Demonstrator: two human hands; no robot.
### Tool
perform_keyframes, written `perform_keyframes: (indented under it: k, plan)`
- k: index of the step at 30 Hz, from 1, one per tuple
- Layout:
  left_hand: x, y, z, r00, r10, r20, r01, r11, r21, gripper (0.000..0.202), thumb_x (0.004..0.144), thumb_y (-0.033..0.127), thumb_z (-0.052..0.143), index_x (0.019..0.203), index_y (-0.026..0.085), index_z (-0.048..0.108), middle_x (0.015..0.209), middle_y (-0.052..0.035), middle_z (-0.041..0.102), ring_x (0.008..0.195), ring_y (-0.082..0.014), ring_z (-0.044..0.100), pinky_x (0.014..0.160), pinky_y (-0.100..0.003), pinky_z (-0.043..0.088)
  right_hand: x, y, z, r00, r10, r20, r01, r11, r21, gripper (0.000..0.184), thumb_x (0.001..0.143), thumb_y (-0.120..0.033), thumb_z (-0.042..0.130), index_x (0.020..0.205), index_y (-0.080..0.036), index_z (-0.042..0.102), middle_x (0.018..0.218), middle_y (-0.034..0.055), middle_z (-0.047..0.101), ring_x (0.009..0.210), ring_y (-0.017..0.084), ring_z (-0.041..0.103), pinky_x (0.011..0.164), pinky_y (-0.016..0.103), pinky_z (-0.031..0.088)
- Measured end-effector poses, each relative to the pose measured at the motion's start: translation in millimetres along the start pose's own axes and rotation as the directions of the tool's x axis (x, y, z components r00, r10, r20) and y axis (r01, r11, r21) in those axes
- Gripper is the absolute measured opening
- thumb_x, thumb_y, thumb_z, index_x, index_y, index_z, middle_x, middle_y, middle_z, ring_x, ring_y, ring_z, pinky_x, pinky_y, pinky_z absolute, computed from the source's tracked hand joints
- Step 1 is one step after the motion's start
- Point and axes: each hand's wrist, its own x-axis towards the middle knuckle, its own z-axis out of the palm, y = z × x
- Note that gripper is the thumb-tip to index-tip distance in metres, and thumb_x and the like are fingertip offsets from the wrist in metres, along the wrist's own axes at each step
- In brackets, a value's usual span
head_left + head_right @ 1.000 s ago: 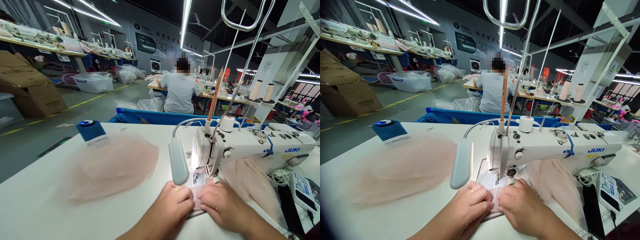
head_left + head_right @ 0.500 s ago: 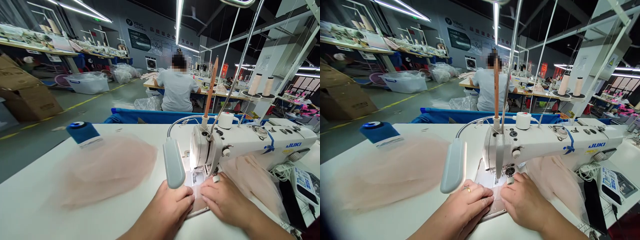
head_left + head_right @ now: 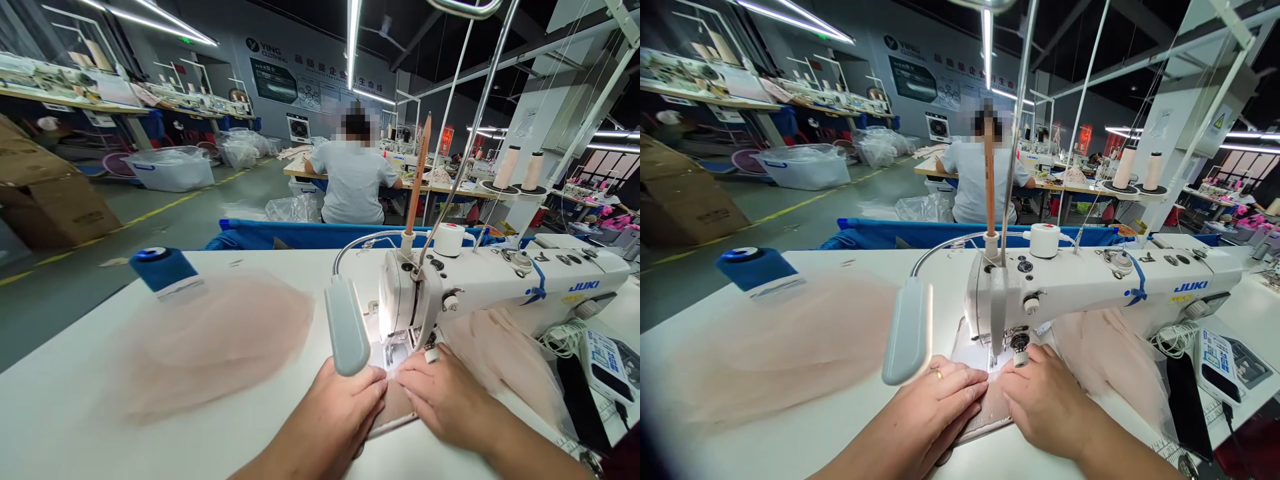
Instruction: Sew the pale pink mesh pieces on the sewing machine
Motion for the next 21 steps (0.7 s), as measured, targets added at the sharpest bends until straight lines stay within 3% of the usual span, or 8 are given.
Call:
perform_keyframes:
  k: [4, 8, 14, 17, 21]
  plan:
    - [1, -4, -1.9, 0.997, -0.043, 0.059, 0.040, 0.998, 0.053, 0.041, 0.112, 0.011, 0.039, 0.100, 0.022, 0.076, 0.106, -0.0075, 0.082, 0.092, -0.0266, 0.073, 0.088, -0.043, 0.052, 4, -2, -3, 0.998, 0.057, -0.024, -0.057, 0.998, -0.017, 0.017, 0.100, -0.009, 0.066, 0.110, -0.022, 0.072, 0.115, 0.0083, 0.080, 0.099, 0.029, 0.065, 0.091, 0.042, 0.054]
    - [2, -3, -9.4, 0.986, -0.126, 0.111, 0.120, 0.991, 0.054, 0.034, 0.111, 0.015, 0.045, 0.108, 0.023, 0.078, 0.118, -0.0074, 0.081, 0.105, -0.0288, 0.074, 0.098, -0.045, 0.054, 8, -5, -4, 0.993, 0.103, -0.063, -0.105, 0.994, -0.015, 0.024, 0.099, -0.008, 0.068, 0.119, -0.022, 0.072, 0.126, 0.0097, 0.080, 0.109, 0.030, 0.067, 0.096, 0.041, 0.056]
    - [-7, -19, -7.9, 0.977, -0.213, 0.029, 0.210, 0.974, 0.084, 0.031, 0.111, 0.032, 0.054, 0.134, 0.028, 0.073, 0.144, -0.0099, 0.075, 0.124, -0.0332, 0.070, 0.106, -0.045, 0.056, 8, -6, -4, 0.989, 0.129, -0.076, -0.131, 0.991, -0.023, 0.033, 0.100, -0.012, 0.066, 0.131, -0.020, 0.073, 0.131, 0.0134, 0.079, 0.115, 0.032, 0.069, 0.098, 0.043, 0.060]
    - [-9, -30, -7.4, 0.977, -0.210, 0.045, 0.201, 0.968, 0.150, 0.038, 0.107, 0.041, 0.060, 0.140, 0.027, 0.071, 0.140, -0.0121, 0.076, 0.123, -0.0352, 0.070, 0.104, -0.045, 0.056, 6, -5, -3, 0.988, 0.131, -0.081, -0.132, 0.991, -0.017, 0.033, 0.102, -0.014, 0.065, 0.134, -0.020, 0.072, 0.135, 0.0136, 0.078, 0.116, 0.032, 0.070, 0.099, 0.043, 0.060]
    - [-9, -22, -10.7, 0.955, -0.258, 0.145, 0.208, 0.933, 0.293, 0.024, 0.097, 0.035, 0.069, 0.117, 0.026, 0.079, 0.120, -0.0120, 0.080, 0.106, -0.0346, 0.072, 0.096, -0.045, 0.054, 5, -3, 3, 0.989, 0.102, -0.110, -0.102, 0.995, 0.006, 0.030, 0.102, -0.011, 0.061, 0.128, -0.023, 0.072, 0.132, 0.0098, 0.079, 0.109, 0.031, 0.071, 0.093, 0.042, 0.060]
